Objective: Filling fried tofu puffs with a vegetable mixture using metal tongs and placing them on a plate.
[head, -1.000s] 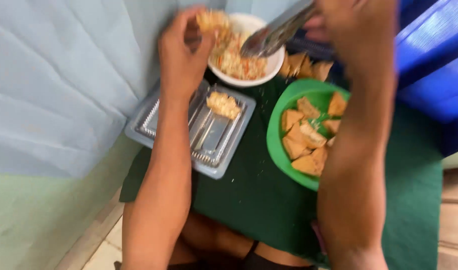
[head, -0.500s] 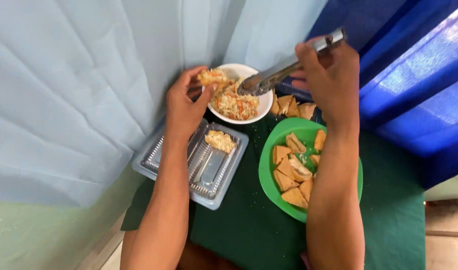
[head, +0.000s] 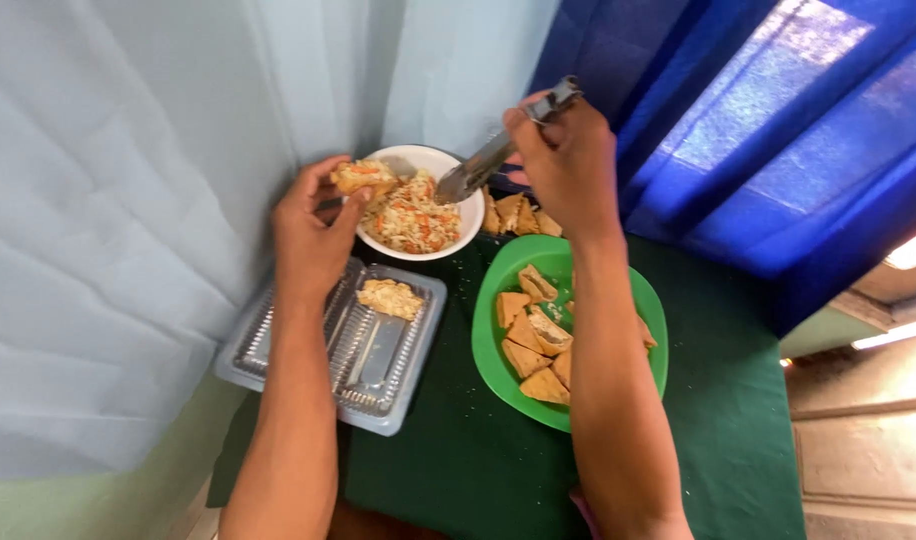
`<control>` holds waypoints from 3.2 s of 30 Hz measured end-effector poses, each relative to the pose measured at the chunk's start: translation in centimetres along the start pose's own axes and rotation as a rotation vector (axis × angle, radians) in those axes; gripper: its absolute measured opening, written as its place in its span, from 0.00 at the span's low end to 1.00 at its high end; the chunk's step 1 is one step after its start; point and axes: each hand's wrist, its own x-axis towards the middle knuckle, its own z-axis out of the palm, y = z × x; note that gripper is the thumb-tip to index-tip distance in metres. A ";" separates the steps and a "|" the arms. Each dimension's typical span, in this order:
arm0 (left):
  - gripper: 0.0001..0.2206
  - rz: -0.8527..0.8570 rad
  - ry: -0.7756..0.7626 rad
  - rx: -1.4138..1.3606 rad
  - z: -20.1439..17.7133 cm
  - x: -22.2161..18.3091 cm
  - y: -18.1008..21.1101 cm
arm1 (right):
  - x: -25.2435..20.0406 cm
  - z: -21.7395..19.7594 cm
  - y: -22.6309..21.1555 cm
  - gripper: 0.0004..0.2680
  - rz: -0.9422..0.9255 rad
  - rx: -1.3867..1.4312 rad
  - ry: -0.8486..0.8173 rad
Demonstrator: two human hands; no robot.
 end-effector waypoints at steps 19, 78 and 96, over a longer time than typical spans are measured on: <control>0.17 0.043 0.087 0.013 0.0 -0.3 1.0 | -0.7 1.9 -1.0 0.09 0.076 0.120 -0.046; 0.19 -0.005 0.081 0.000 -0.2 -0.8 0.9 | -0.8 5.1 4.1 0.05 -0.241 0.007 -0.088; 0.18 0.025 0.103 0.021 0.0 -0.9 1.3 | -1.2 3.5 0.1 0.06 -0.095 -0.050 -0.001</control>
